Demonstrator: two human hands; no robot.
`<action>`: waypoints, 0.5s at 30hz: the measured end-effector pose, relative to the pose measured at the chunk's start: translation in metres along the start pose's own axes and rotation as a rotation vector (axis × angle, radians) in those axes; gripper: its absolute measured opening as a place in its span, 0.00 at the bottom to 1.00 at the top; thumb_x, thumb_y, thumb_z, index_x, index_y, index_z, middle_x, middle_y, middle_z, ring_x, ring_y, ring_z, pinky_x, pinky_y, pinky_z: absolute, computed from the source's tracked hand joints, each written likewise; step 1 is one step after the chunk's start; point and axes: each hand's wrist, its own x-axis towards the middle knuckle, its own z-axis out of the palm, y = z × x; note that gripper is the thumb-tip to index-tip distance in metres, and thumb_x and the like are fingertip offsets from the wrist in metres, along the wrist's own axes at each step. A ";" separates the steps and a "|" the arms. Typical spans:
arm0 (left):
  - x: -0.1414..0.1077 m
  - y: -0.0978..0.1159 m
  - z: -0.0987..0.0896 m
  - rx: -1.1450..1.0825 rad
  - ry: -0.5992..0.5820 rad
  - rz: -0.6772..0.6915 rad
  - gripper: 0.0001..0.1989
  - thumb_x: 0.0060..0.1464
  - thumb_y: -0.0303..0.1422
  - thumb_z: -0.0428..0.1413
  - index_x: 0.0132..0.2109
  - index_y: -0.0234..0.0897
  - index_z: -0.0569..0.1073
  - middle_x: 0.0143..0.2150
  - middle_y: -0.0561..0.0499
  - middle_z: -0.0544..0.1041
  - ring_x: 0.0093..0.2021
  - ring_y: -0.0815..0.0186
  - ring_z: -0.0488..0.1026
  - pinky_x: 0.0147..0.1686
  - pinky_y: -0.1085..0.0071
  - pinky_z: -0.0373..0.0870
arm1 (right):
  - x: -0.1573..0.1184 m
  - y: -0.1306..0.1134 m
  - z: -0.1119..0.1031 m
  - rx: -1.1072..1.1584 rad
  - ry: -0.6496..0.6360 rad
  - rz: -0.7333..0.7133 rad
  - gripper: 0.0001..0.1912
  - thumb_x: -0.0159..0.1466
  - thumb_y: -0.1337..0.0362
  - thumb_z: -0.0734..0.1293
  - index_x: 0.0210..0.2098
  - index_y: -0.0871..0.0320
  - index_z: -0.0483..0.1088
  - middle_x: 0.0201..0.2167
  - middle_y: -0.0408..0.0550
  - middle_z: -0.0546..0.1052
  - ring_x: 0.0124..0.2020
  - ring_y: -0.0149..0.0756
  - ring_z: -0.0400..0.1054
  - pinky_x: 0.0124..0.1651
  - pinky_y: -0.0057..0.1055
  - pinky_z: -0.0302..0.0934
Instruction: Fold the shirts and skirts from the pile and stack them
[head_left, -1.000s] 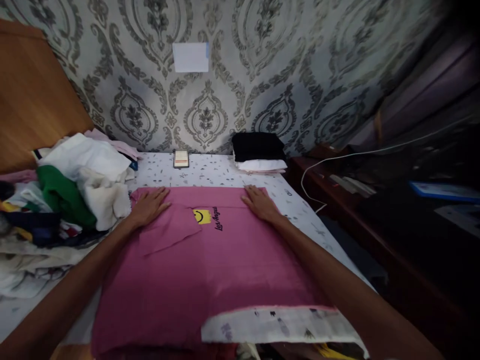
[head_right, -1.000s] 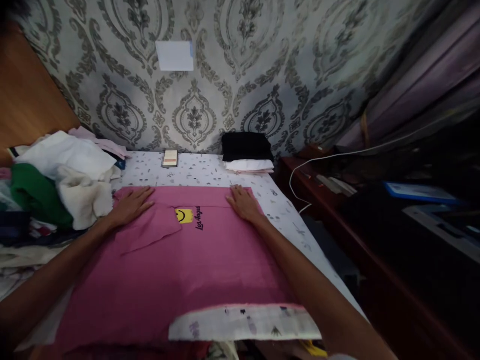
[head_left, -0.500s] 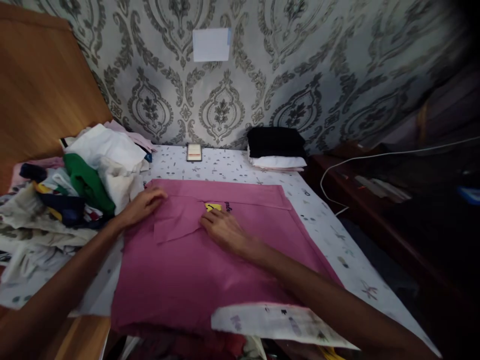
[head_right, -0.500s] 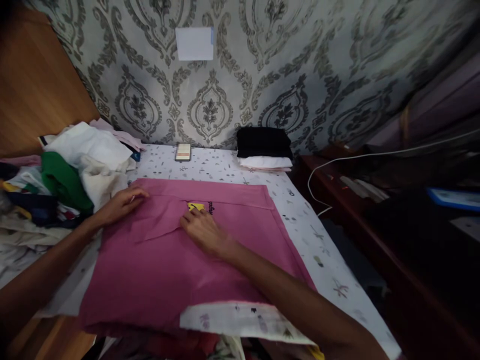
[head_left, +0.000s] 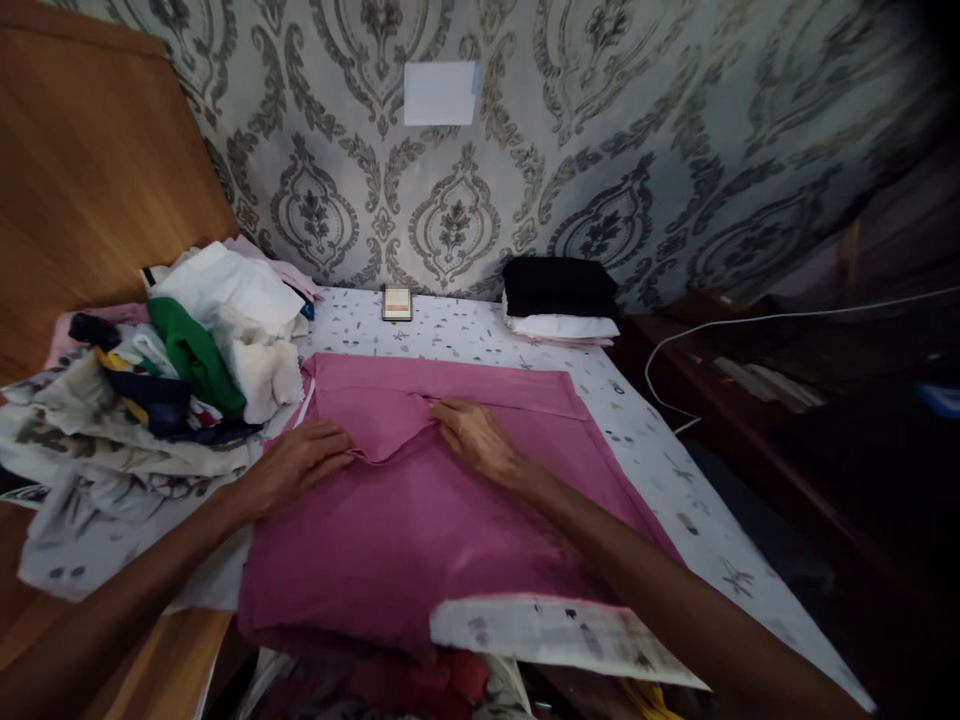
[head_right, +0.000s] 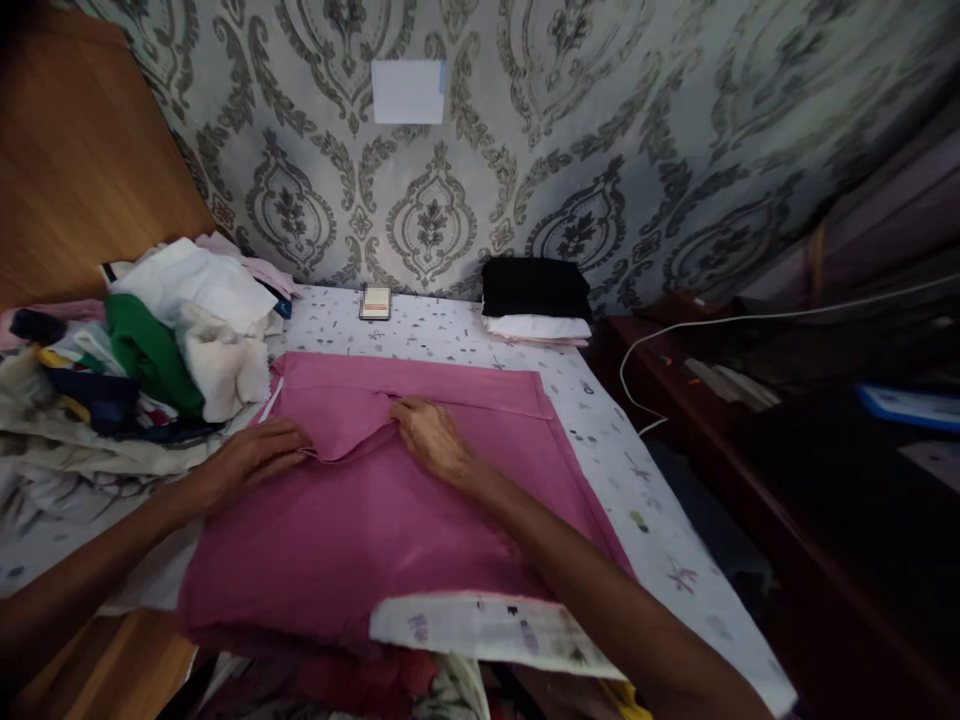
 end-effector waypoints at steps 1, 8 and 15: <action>0.000 0.003 -0.002 0.000 -0.013 0.004 0.20 0.70 0.40 0.42 0.45 0.38 0.77 0.42 0.46 0.77 0.43 0.62 0.73 0.46 0.65 0.68 | -0.001 0.003 0.000 0.006 -0.005 -0.024 0.13 0.65 0.74 0.59 0.41 0.60 0.75 0.41 0.53 0.78 0.40 0.40 0.71 0.41 0.32 0.62; 0.010 0.001 -0.010 0.025 -0.007 -0.032 0.23 0.69 0.45 0.43 0.39 0.37 0.77 0.36 0.47 0.77 0.38 0.62 0.73 0.43 0.66 0.68 | -0.003 0.001 0.000 0.101 0.063 -0.089 0.15 0.66 0.69 0.60 0.45 0.58 0.77 0.49 0.54 0.79 0.54 0.44 0.70 0.61 0.44 0.59; 0.073 -0.028 0.035 0.237 0.173 -0.230 0.27 0.68 0.42 0.42 0.66 0.30 0.62 0.67 0.35 0.66 0.67 0.53 0.61 0.65 0.56 0.56 | 0.037 -0.027 0.032 0.067 0.075 -0.003 0.29 0.72 0.58 0.54 0.68 0.68 0.57 0.69 0.63 0.58 0.71 0.47 0.48 0.71 0.48 0.46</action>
